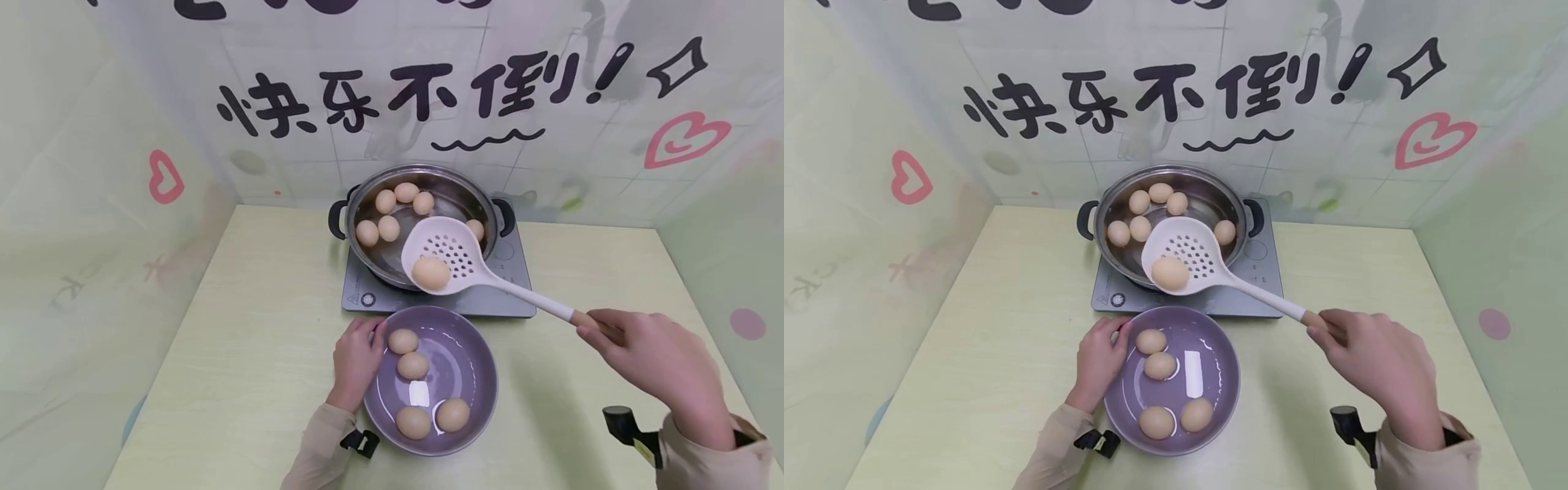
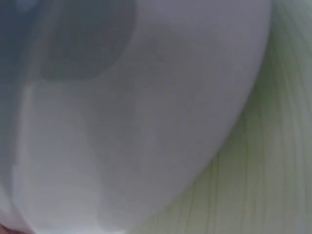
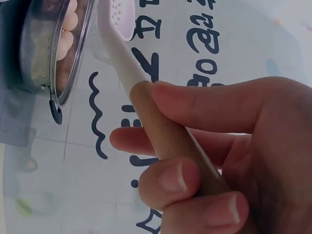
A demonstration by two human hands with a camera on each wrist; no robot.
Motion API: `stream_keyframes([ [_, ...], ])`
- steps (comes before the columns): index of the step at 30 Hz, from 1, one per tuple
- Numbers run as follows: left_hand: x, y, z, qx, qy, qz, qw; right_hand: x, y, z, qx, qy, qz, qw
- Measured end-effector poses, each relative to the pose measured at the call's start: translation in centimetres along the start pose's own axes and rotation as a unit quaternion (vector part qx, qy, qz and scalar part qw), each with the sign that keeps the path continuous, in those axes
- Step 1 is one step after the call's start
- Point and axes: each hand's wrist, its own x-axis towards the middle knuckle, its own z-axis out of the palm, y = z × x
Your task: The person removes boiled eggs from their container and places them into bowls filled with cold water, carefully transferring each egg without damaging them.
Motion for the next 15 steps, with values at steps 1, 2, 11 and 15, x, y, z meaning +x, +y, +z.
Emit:
stream_keyframes([
  [1,0.0,0.0,0.0,0.001,0.000,0.001,1.0000,-0.4,0.2,0.0,0.000,0.000,0.001,1.0000],
  [2,0.0,0.0,0.0,0.001,0.001,0.001,1.0000,-0.8,0.3,-0.1,0.000,-0.004,0.005,1.0000],
  [11,0.1,0.1,0.0,0.007,0.004,0.003,1.0000,-3.9,1.7,0.4,0.010,-0.062,0.062,0.9961],
  [15,0.1,0.1,0.1,0.009,0.001,0.003,1.0000,-4.8,2.3,1.1,0.010,-0.076,0.072,0.9945],
])
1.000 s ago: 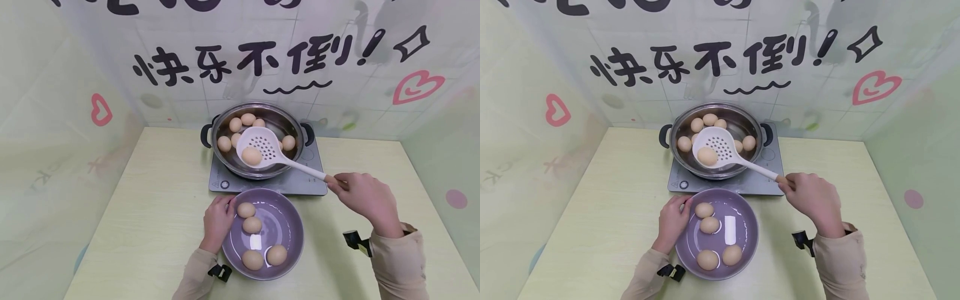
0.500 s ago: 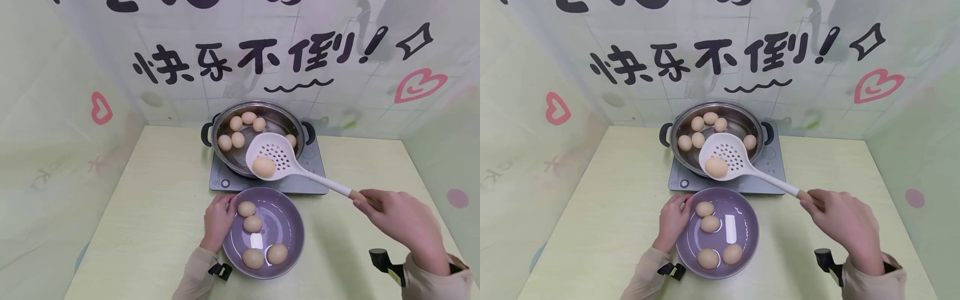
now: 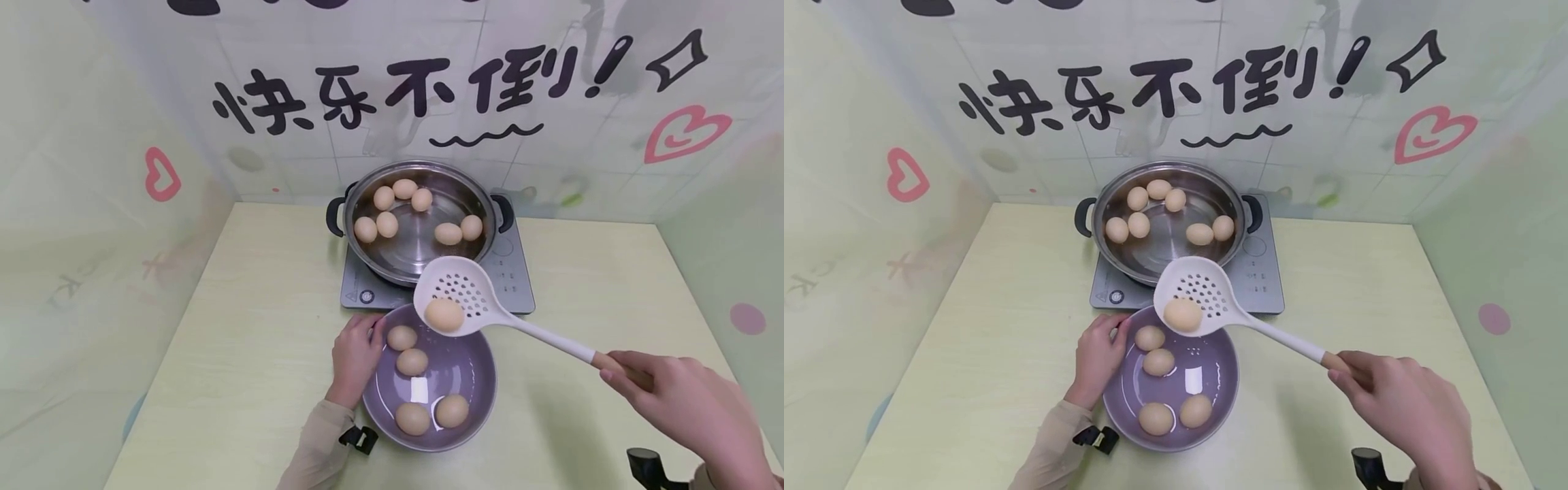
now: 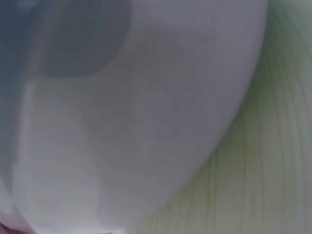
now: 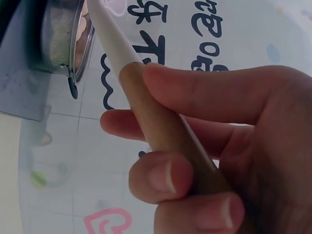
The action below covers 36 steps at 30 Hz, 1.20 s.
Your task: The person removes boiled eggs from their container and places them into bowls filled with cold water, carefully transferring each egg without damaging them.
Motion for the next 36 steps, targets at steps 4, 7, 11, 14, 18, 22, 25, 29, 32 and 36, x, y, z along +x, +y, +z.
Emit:
stream_keyframes([
  [4,0.1,0.0,-0.1,0.000,-0.003,-0.002,1.0000,-0.6,0.5,0.7,0.000,-0.016,0.003,0.9999],
  [7,0.1,0.1,-0.1,0.000,-0.005,-0.005,1.0000,-0.9,0.6,1.1,0.003,-0.030,0.009,0.9995],
  [11,0.1,0.1,-0.2,0.001,-0.007,-0.005,1.0000,-1.2,0.7,1.8,0.010,-0.046,0.016,0.9988],
  [14,0.1,0.2,-0.2,-0.003,-0.006,-0.005,1.0000,-1.3,0.6,2.2,0.011,-0.053,0.019,0.9984],
  [18,0.0,0.2,-0.2,-0.007,-0.004,-0.009,0.9999,-1.4,0.5,2.8,0.012,-0.062,0.024,0.9977],
  [22,0.0,0.1,-0.1,-0.006,-0.003,-0.012,0.9999,-1.4,0.5,3.3,0.016,-0.069,0.027,0.9971],
  [25,0.0,0.0,-0.1,-0.004,-0.003,-0.013,0.9999,-1.4,0.5,3.7,0.019,-0.069,0.028,0.9970],
  [29,0.0,0.0,-0.1,-0.003,-0.005,-0.014,0.9999,-1.4,0.6,3.9,0.022,-0.074,0.030,0.9966],
  [32,0.0,0.1,-0.1,-0.004,-0.006,-0.013,0.9999,-1.3,0.7,4.0,0.021,-0.077,0.032,0.9963],
  [36,0.0,0.1,0.0,-0.003,-0.005,-0.012,0.9999,-1.3,0.7,4.0,0.019,-0.078,0.033,0.9962],
])
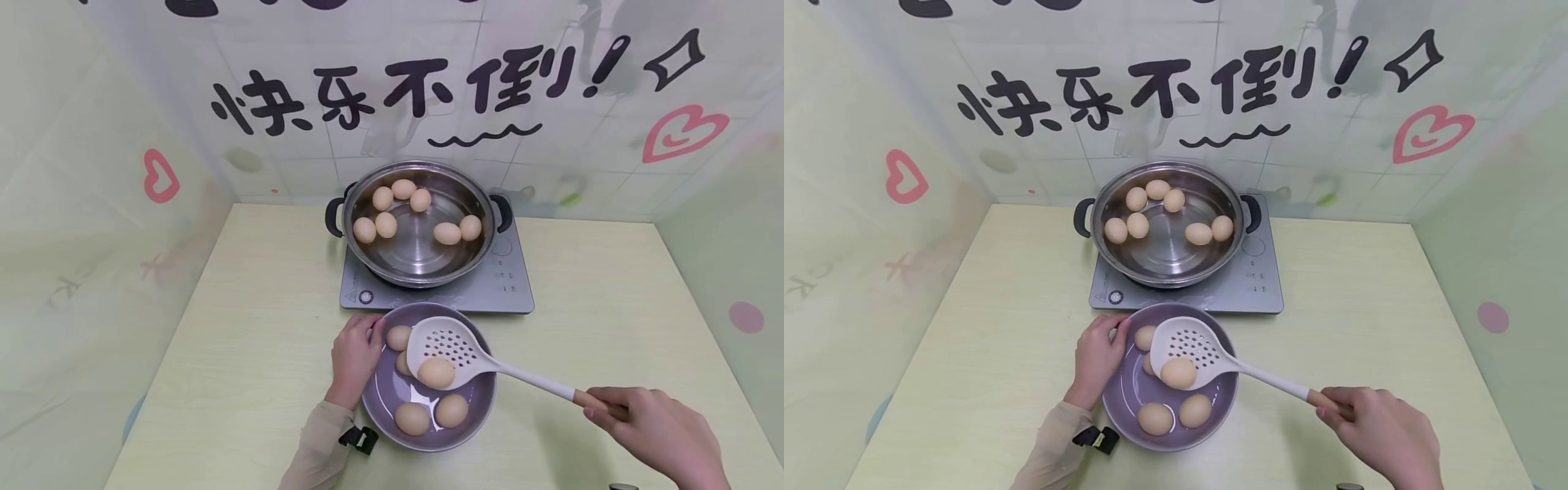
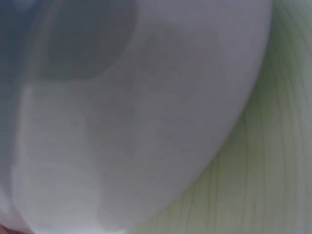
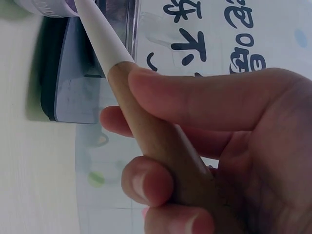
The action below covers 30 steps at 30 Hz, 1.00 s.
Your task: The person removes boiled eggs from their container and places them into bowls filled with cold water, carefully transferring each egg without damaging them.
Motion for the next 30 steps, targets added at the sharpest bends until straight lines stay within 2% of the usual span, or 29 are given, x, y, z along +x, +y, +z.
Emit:
stream_keyframes([
  [8,0.02,-0.06,0.06,-0.001,0.001,0.002,1.0000,0.00,-0.09,0.08,-0.001,0.007,-0.002,1.0000],
  [21,-0.06,-0.03,0.02,-0.004,-0.004,-0.010,0.9999,0.02,-0.52,0.14,0.001,0.045,-0.004,0.9990],
  [30,0.09,-0.11,0.02,-0.004,-0.002,0.001,1.0000,0.07,-0.69,-0.26,0.015,0.071,0.000,0.9973],
])
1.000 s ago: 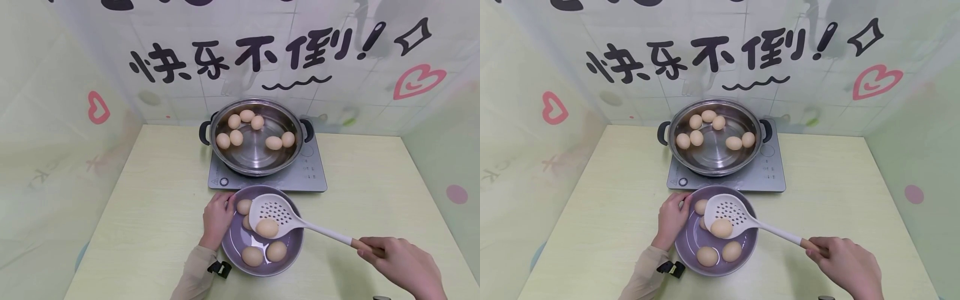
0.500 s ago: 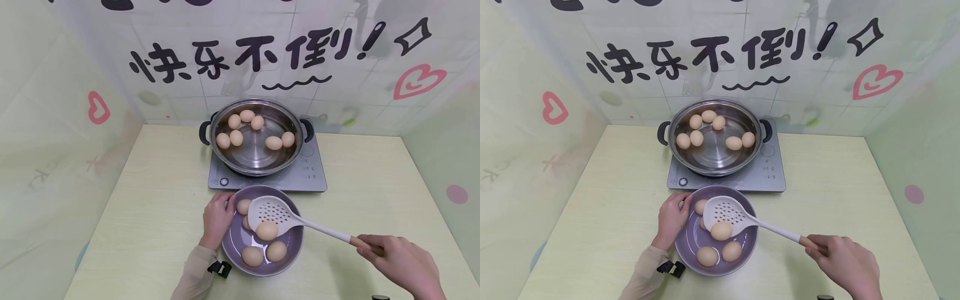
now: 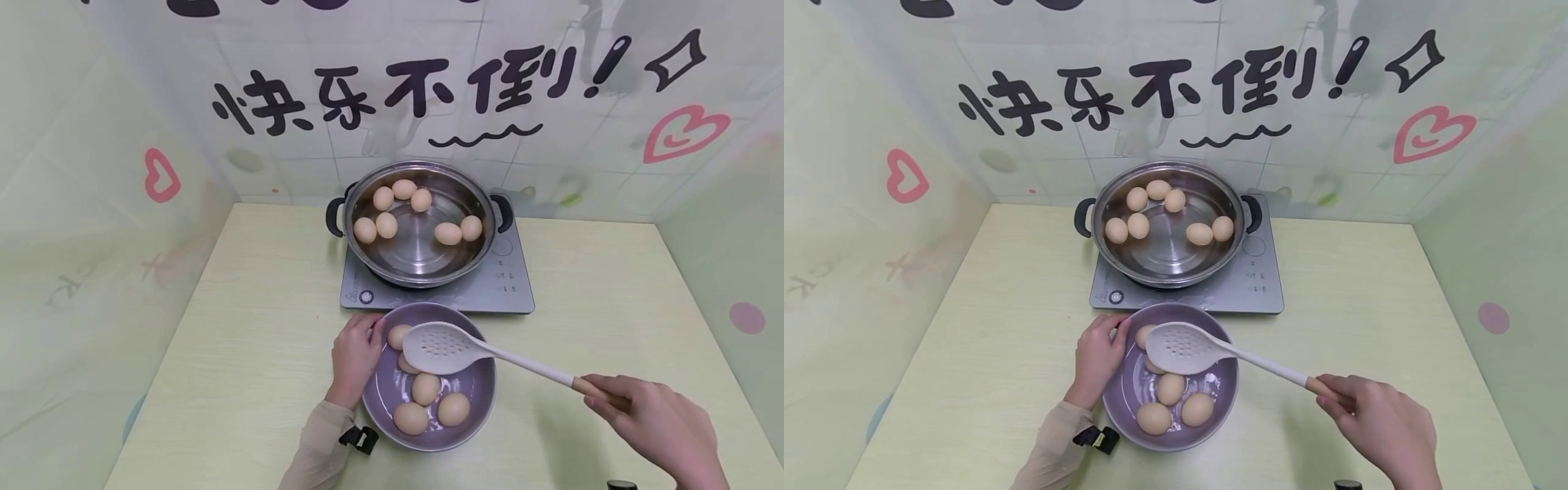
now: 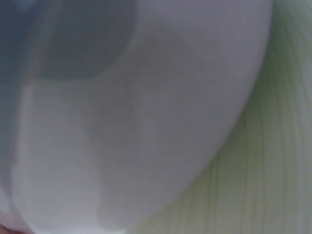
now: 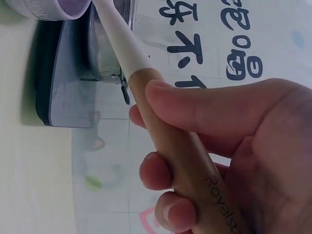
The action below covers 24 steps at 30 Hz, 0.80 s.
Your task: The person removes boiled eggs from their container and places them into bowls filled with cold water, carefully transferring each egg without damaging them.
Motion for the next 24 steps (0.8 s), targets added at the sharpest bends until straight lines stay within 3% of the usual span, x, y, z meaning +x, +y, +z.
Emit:
stream_keyframes([
  [8,0.0,0.1,-0.1,0.001,0.002,-0.001,1.0000,0.2,0.2,-0.3,0.009,0.047,-0.023,0.9986],
  [17,0.0,0.1,-0.1,0.000,0.007,0.015,0.9999,1.5,0.3,-1.7,0.026,0.057,-0.053,0.9966],
  [20,0.0,0.1,0.0,0.001,0.009,0.018,0.9998,2.2,-0.1,-2.3,0.034,0.086,-0.067,0.9934],
  [24,-0.1,0.0,0.0,0.002,0.011,0.018,0.9998,3.6,-1.0,-2.8,0.049,0.155,-0.084,0.9831],
])
